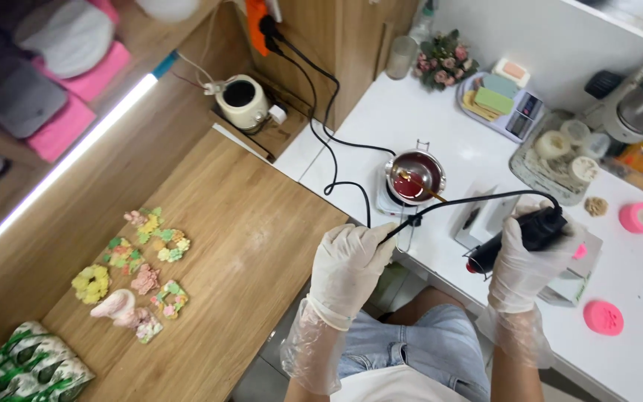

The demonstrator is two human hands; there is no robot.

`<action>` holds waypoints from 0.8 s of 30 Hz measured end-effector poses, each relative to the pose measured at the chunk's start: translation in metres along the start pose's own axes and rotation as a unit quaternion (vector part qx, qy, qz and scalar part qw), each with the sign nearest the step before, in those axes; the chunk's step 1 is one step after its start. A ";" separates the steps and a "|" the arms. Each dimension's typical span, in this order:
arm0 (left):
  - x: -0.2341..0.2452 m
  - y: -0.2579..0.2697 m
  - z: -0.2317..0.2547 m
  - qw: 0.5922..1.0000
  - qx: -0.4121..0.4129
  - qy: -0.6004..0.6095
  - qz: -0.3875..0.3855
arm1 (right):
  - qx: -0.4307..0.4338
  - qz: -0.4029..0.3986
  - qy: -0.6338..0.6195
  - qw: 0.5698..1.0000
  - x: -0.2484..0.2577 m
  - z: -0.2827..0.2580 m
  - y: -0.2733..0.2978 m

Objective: The person stirs red melted wax in a metal pitcher on a small hot plate, uses a heat gun to warm silicone flower-shaped molds on a scale, then spoons and pours the red wax from the pitcher into the mold cavities. At the end they take a pink silicone mold from a storage shelf and carry it back to the work table.

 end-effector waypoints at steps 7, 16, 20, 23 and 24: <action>-0.024 0.013 -0.013 0.999 0.038 0.000 -0.031 | 0.036 -0.023 0.012 0.999 0.009 0.001 0.000; -0.038 0.013 -0.004 0.998 -0.010 0.054 -0.023 | 0.200 0.059 0.344 0.915 0.010 -0.063 0.001; -0.048 0.013 -0.008 0.999 -0.002 0.032 -0.021 | 0.106 0.067 0.283 0.951 0.009 -0.053 -0.003; -0.050 0.015 -0.015 0.999 0.023 0.025 -0.023 | 0.068 0.044 0.200 0.976 0.000 -0.053 0.001; -0.051 0.016 -0.020 0.998 0.052 0.017 -0.030 | 0.080 0.026 0.188 0.978 -0.006 -0.058 0.004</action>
Point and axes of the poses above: each hand's wrist, its own y-axis away from the middle knuckle, its own x-axis out of the back of the hand, z = x × y, the point moved 8 cm from there along -y, towards the middle knuckle, and after that the axes turned 4 degrees about -x, right-handed, at the moved point
